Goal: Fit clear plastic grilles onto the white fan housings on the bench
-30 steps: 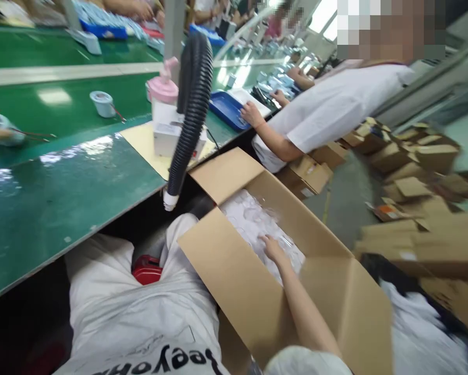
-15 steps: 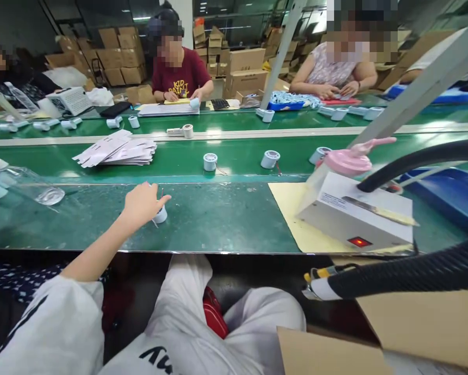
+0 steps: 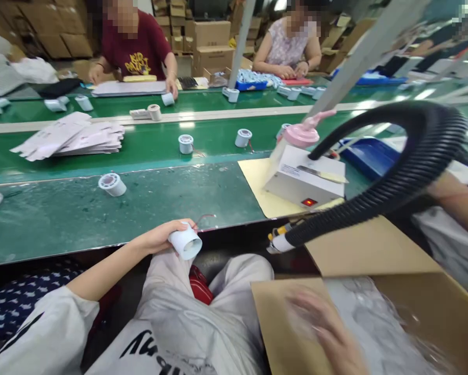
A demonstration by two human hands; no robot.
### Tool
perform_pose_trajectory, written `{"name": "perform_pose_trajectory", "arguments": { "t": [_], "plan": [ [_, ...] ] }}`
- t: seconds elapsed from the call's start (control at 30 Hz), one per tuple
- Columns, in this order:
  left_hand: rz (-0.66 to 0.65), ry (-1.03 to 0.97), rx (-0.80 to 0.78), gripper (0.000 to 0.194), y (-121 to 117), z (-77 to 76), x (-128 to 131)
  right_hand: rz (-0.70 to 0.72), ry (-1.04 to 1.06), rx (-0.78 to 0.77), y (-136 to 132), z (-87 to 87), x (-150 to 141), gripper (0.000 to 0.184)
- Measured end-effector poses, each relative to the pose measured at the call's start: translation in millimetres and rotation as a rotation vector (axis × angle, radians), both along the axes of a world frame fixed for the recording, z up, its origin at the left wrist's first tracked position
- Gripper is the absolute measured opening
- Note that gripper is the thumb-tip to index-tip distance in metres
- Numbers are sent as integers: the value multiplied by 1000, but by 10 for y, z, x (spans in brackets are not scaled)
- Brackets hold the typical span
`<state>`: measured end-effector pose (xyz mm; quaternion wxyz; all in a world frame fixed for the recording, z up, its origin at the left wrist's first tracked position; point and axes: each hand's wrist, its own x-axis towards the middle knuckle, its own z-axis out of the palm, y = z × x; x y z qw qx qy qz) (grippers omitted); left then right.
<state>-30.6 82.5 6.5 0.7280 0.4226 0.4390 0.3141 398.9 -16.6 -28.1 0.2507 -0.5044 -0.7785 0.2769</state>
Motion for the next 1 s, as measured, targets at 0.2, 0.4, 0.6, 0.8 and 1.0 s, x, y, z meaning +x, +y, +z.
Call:
{"name": "perform_pose_trajectory", "arguments": {
  "t": [0.2, 0.4, 0.6, 0.8, 1.0],
  "plan": [
    [-494, -56, -69, 51, -75, -137, 615, 113, -178, 359, 247, 374, -1383, 56],
    [-542, 388, 533, 19, -169, 39, 620, 136, -176, 62, 337, 320, -1392, 28],
    [-265, 367, 668, 56, -290, -73, 658, 15, 272, -196, 291, 303, -1390, 14],
    [-295, 292, 743, 64, -291, -273, 668, -176, 520, -231, 277, 320, -1373, 29],
    [-401, 190, 665, 67, -327, -208, 658, -196, 715, -348, 310, 294, -1314, 34]
  ]
}}
